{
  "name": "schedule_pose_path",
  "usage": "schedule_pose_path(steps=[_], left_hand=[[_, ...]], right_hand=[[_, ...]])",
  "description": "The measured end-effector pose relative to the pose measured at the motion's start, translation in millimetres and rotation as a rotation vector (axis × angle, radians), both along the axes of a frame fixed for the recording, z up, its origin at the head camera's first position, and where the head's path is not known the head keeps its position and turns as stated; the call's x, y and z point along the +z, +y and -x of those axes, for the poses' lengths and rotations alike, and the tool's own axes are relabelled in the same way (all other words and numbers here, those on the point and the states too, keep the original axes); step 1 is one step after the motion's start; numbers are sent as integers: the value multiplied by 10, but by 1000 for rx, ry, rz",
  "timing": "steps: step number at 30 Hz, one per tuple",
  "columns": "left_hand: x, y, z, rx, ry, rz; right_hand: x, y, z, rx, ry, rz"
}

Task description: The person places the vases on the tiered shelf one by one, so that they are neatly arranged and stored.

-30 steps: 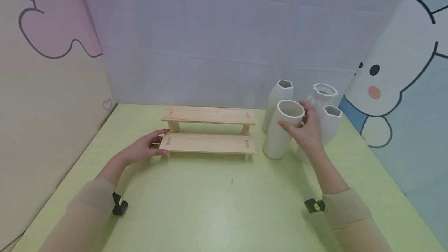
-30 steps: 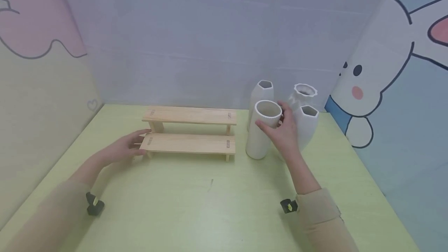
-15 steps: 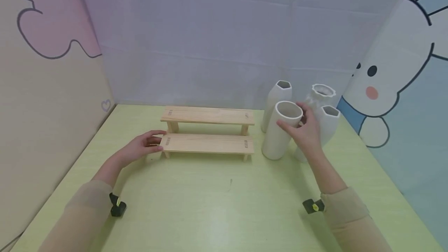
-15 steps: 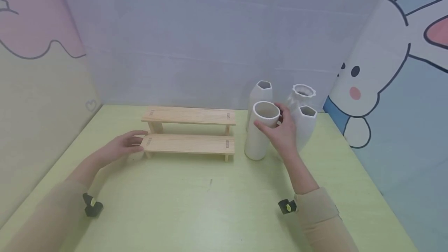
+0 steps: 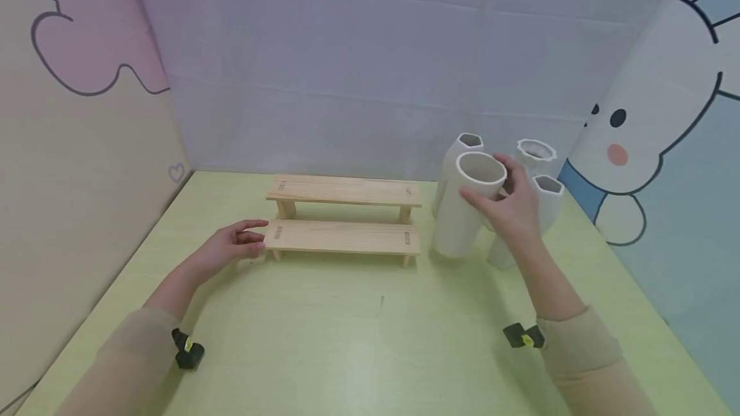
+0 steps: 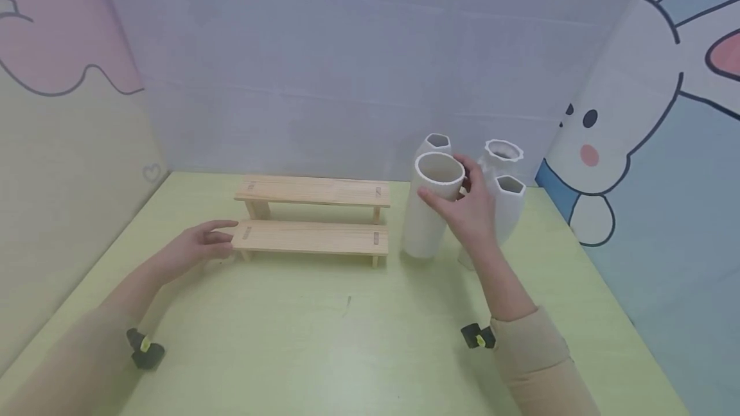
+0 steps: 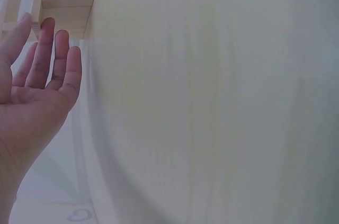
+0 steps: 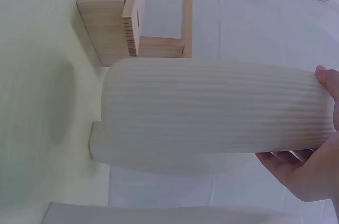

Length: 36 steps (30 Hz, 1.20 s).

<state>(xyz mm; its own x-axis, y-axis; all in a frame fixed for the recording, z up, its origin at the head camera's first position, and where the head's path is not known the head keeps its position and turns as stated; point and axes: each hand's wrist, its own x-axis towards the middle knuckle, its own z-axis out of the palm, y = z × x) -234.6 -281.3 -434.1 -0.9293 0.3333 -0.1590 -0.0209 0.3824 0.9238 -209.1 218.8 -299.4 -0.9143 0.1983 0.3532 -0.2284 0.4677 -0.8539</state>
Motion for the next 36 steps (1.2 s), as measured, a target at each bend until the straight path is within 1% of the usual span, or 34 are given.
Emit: schedule_pose_path(steps=[3, 8, 13, 20, 26, 28, 30, 36], left_hand=[[24, 29, -19, 22, -43, -22], [64, 80, -51, 52, -105, -74], [73, 116, -52, 43, -96, -102], [74, 126, -41, 40, -81, -101], [101, 137, -56, 34, -66, -82], [102, 139, -59, 37, -64, -81], [101, 146, -64, 46, -64, -82], [106, 159, -72, 47, -51, -78]], right_hand=[[103, -30, -16, 15, 13, -18], [258, -103, -43, 49, 7, -31], [414, -225, -69, 93, 16, -7], [569, -410, -28, 135, 19, 26], [621, -595, 39, 221, 32, 109], [631, -660, 60, 249, 40, 122], [639, -723, 75, 274, 44, 127], [664, -900, 93, 317, 36, 112]])
